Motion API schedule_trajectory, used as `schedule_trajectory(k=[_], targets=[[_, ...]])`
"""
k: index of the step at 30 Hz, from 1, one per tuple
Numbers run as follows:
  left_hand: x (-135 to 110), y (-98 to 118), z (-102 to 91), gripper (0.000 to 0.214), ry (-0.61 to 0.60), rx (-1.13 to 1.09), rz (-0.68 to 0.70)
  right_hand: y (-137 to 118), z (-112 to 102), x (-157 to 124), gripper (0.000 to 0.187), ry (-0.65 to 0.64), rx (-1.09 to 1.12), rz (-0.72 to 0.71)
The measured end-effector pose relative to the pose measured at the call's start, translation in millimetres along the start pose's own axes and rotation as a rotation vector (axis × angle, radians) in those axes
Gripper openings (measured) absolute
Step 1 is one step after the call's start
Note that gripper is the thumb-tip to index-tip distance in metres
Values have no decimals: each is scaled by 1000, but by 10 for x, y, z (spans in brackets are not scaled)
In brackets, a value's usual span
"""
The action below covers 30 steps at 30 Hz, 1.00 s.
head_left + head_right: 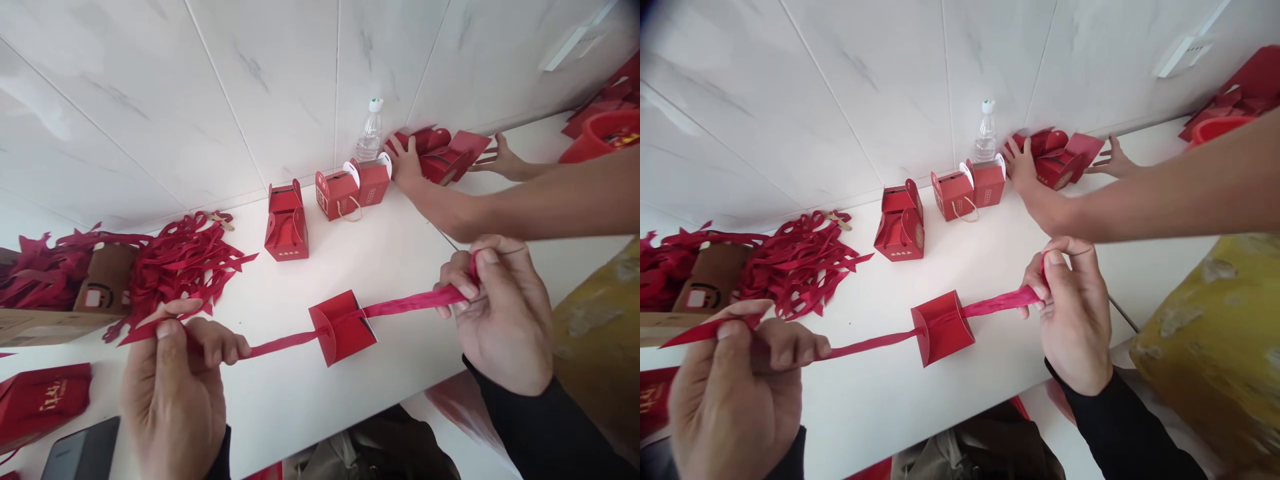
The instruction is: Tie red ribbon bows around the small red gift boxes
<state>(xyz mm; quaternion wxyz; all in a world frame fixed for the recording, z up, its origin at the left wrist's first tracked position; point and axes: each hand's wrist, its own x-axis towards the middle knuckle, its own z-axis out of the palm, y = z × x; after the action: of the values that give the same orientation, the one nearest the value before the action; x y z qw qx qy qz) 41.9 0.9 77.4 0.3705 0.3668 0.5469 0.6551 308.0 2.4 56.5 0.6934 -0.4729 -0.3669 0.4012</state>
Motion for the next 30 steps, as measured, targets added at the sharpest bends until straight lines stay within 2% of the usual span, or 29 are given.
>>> schedule_trajectory(k=[3,6,10,13,16,18,20,22,24,27,30], targets=[[57,-141,-97,15,57,13,-94,64,-37,5,13,45,-123,-35],[92,-362,-213,13,57,30,-199,159,-106,12,16,22,-378,-7],[47,-631,-357,16,-78,106,-325,250,-222,21,28,-141,-689,116],[-23,-656,-387,15,-100,134,-302,202,-281,18,34,-281,-790,208],[-82,-482,-224,26,-146,172,-236,21,-188,4,33,-360,-759,192],[-111,-340,-6,35,-271,258,-234,-111,-24,-4,30,-424,-674,132],[-134,-274,231,35,-447,307,-261,-188,162,-1,27,-530,-552,95],[-152,-327,417,30,-586,283,-293,-179,297,17,27,-611,-449,85],[-165,-474,516,30,-628,259,-305,-105,343,46,29,-633,-383,113],[-180,-681,544,34,-645,289,-309,13,292,71,32,-618,-337,202],[-194,-674,541,34,-688,295,-341,12,278,52,31,-637,-309,196]])
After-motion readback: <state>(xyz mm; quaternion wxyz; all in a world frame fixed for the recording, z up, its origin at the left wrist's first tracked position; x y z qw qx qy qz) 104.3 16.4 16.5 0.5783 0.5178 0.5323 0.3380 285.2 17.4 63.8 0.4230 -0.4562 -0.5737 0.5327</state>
